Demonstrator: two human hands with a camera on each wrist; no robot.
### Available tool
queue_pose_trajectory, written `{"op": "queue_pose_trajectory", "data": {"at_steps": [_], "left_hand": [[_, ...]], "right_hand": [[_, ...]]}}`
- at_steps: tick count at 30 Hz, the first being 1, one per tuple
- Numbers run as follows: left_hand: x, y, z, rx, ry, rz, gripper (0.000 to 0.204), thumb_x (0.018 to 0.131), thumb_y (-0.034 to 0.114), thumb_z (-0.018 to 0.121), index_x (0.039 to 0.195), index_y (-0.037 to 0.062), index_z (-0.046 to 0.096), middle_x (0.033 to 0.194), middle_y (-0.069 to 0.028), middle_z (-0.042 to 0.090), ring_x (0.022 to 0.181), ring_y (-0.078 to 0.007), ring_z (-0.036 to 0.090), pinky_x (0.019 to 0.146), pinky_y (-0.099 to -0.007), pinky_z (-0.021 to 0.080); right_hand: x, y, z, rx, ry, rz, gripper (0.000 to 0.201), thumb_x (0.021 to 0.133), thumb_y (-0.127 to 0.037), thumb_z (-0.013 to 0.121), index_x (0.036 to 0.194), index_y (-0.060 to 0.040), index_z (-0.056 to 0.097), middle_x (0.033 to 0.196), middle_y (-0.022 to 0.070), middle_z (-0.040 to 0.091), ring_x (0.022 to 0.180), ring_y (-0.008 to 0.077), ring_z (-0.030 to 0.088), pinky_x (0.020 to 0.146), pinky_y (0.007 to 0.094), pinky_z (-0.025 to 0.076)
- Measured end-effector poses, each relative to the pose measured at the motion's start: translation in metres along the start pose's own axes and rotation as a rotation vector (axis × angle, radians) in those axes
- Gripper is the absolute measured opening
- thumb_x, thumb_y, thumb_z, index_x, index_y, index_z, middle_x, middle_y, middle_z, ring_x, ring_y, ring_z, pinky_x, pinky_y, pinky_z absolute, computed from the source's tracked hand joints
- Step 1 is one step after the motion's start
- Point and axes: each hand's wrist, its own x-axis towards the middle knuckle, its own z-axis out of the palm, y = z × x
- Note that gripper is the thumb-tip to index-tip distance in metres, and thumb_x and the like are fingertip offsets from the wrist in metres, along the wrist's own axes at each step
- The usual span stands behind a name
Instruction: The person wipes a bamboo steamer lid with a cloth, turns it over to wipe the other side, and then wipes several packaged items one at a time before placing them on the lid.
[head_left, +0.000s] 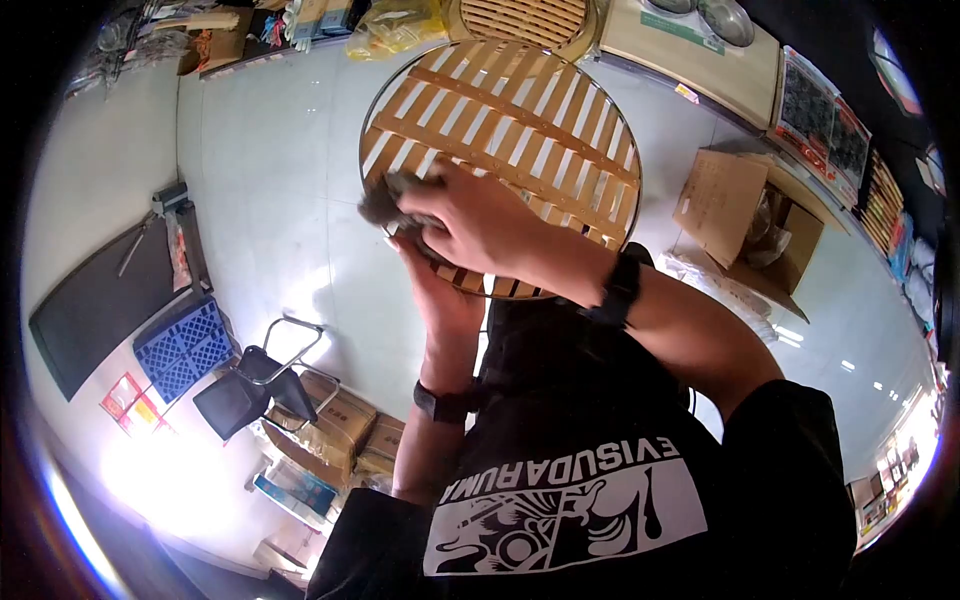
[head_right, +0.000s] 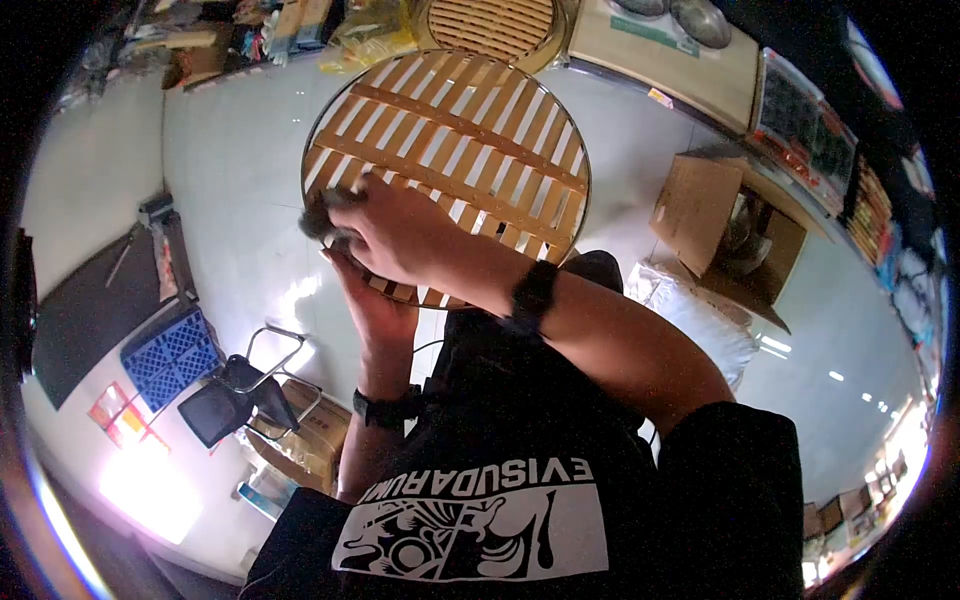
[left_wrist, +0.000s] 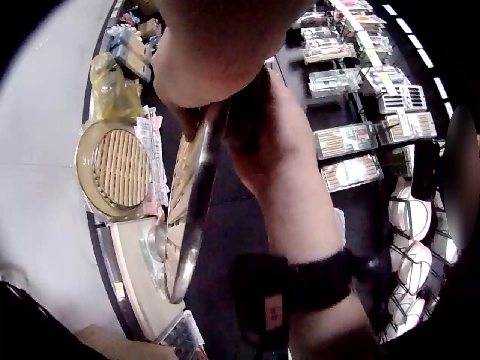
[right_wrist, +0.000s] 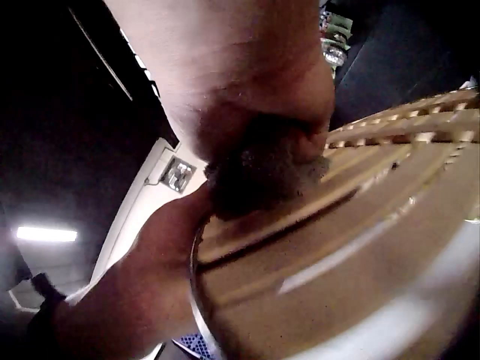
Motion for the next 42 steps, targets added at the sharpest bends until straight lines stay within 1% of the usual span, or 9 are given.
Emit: {"op": "queue_pose_trajectory", "data": {"at_steps": [7, 10, 14, 18, 24, 30, 36, 39, 42], "left_hand": [[0.019, 0.016, -0.015, 0.078, -0.109, 0.134, 0.062, 0.091, 0.054, 0.033, 0.139, 0.0155, 0.026, 0.137, -0.0117, 0.034, 0.121, -0.0291, 0.039, 0.099, -0.0439, 0.036], [0.024, 0.028, -0.027, 0.114, -0.139, 0.208, 0.064, 0.089, 0.055, 0.037, 0.137, 0.0138, 0.027, 0.136, -0.0133, 0.035, 0.122, -0.0299, 0.039, 0.099, -0.0447, 0.037], [0.019, 0.045, -0.041, 0.126, -0.129, 0.204, 0.060, 0.090, 0.052, 0.038, 0.135, 0.0134, 0.030, 0.133, -0.0128, 0.038, 0.119, -0.0295, 0.043, 0.095, -0.0447, 0.042], [0.014, 0.051, -0.052, 0.116, -0.157, 0.158, 0.059, 0.091, 0.051, 0.035, 0.136, 0.0139, 0.028, 0.135, -0.0130, 0.037, 0.120, -0.0298, 0.041, 0.096, -0.0449, 0.040], [0.011, 0.055, -0.066, 0.091, -0.277, 0.122, 0.063, 0.090, 0.054, 0.034, 0.139, 0.0148, 0.025, 0.138, -0.0137, 0.032, 0.122, -0.0315, 0.038, 0.100, -0.0469, 0.036], [0.002, 0.070, -0.072, 0.232, -0.154, 0.097, 0.061, 0.089, 0.052, 0.040, 0.137, 0.0160, 0.031, 0.128, -0.0146, 0.045, 0.113, -0.0304, 0.049, 0.090, -0.0450, 0.046], [0.003, 0.070, -0.069, 0.205, -0.230, 0.034, 0.062, 0.089, 0.053, 0.039, 0.138, 0.0156, 0.028, 0.129, -0.0148, 0.043, 0.113, -0.0311, 0.049, 0.090, -0.0455, 0.045], [0.000, 0.074, -0.070, 0.250, -0.240, 0.069, 0.064, 0.089, 0.053, 0.039, 0.139, 0.0152, 0.025, 0.132, -0.0152, 0.041, 0.114, -0.0315, 0.047, 0.092, -0.0463, 0.043], [0.002, 0.076, -0.069, 0.308, -0.171, 0.082, 0.067, 0.088, 0.053, 0.040, 0.139, 0.0139, 0.024, 0.134, -0.0150, 0.038, 0.117, -0.0313, 0.044, 0.094, -0.0465, 0.042]], "right_hand": [[-0.083, 0.042, -0.029, -0.193, -0.179, -0.142, 0.031, 0.068, -0.015, 0.066, 0.097, -0.0099, 0.059, 0.094, 0.0133, 0.054, 0.080, 0.0318, 0.061, 0.069, 0.0395, 0.052], [-0.100, 0.078, -0.068, -0.331, -0.416, 0.220, 0.023, 0.068, -0.010, 0.062, 0.091, -0.0075, 0.063, 0.096, 0.0123, 0.056, 0.077, 0.0303, 0.060, 0.067, 0.0389, 0.050], [-0.096, 0.102, -0.108, -0.063, -0.043, 0.552, 0.027, 0.078, -0.010, 0.058, 0.105, -0.0054, 0.058, 0.093, 0.0148, 0.065, 0.083, 0.0251, 0.064, 0.076, 0.0345, 0.050], [-0.067, 0.109, -0.090, -0.067, 0.353, 0.223, 0.035, 0.079, -0.012, 0.062, 0.113, -0.0098, 0.054, 0.100, 0.0148, 0.062, 0.087, 0.0248, 0.063, 0.081, 0.0327, 0.051], [-0.053, 0.079, -0.047, -0.572, 0.137, -0.124, 0.037, 0.075, -0.013, 0.062, 0.111, -0.0124, 0.053, 0.112, 0.0172, 0.049, 0.093, 0.0335, 0.058, 0.074, 0.0411, 0.051], [-0.044, 0.139, -0.085, -0.516, 0.331, 0.434, 0.027, 0.080, -0.012, 0.051, 0.107, -0.0070, 0.049, 0.100, 0.0184, 0.057, 0.085, 0.0382, 0.059, 0.071, 0.0460, 0.051], [-0.022, 0.058, -0.048, -0.510, 0.194, -0.281, 0.033, 0.077, -0.008, 0.055, 0.110, -0.0098, 0.051, 0.099, 0.0151, 0.055, 0.082, 0.0316, 0.061, 0.064, 0.0378, 0.053], [-0.002, 0.104, -0.065, -0.443, 0.524, 0.328, 0.027, 0.081, -0.023, 0.052, 0.101, -0.0060, 0.054, 0.083, 0.0149, 0.061, 0.080, 0.0311, 0.061, 0.065, 0.0428, 0.051], [0.014, 0.091, -0.085, -0.368, 0.694, 0.172, 0.033, 0.081, -0.017, 0.055, 0.112, -0.0051, 0.055, 0.093, 0.0155, 0.063, 0.077, 0.0280, 0.064, 0.066, 0.0354, 0.053]]}}
